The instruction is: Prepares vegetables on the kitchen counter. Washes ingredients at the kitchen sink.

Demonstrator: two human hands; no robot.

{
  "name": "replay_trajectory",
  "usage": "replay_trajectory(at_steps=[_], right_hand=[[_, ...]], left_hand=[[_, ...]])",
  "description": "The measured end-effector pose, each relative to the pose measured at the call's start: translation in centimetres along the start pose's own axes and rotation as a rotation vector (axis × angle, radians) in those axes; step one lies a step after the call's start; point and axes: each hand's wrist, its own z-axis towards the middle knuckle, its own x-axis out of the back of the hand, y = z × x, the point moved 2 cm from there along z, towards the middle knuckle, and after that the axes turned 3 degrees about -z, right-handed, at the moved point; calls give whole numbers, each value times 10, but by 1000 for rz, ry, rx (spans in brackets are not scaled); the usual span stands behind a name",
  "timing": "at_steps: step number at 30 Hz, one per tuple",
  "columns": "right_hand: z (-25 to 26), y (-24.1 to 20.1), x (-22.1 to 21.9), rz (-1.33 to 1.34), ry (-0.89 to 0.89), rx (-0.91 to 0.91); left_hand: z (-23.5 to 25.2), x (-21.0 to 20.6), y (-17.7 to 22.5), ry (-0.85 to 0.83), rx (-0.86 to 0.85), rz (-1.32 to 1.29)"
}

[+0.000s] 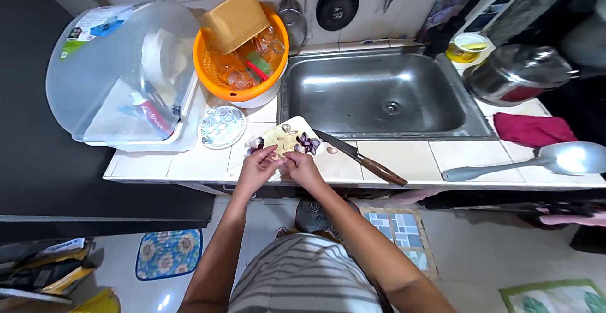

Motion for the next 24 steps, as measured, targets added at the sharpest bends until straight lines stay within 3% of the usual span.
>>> replay_trajectory(at_steps=[5, 14, 18, 24], right_hand=[[-3, -12, -3, -315, 9, 119], [2, -21, -11, -452, -69, 149], [6, -22, -18, -305, -19, 174], [7, -24, -31, 50, 122, -72]], left_hand=[[2, 4, -2, 30, -147, 163], [1, 21, -8, -71, -336, 195], [3, 29, -14, -104, -330, 125], [6, 39, -19, -148, -293, 58]])
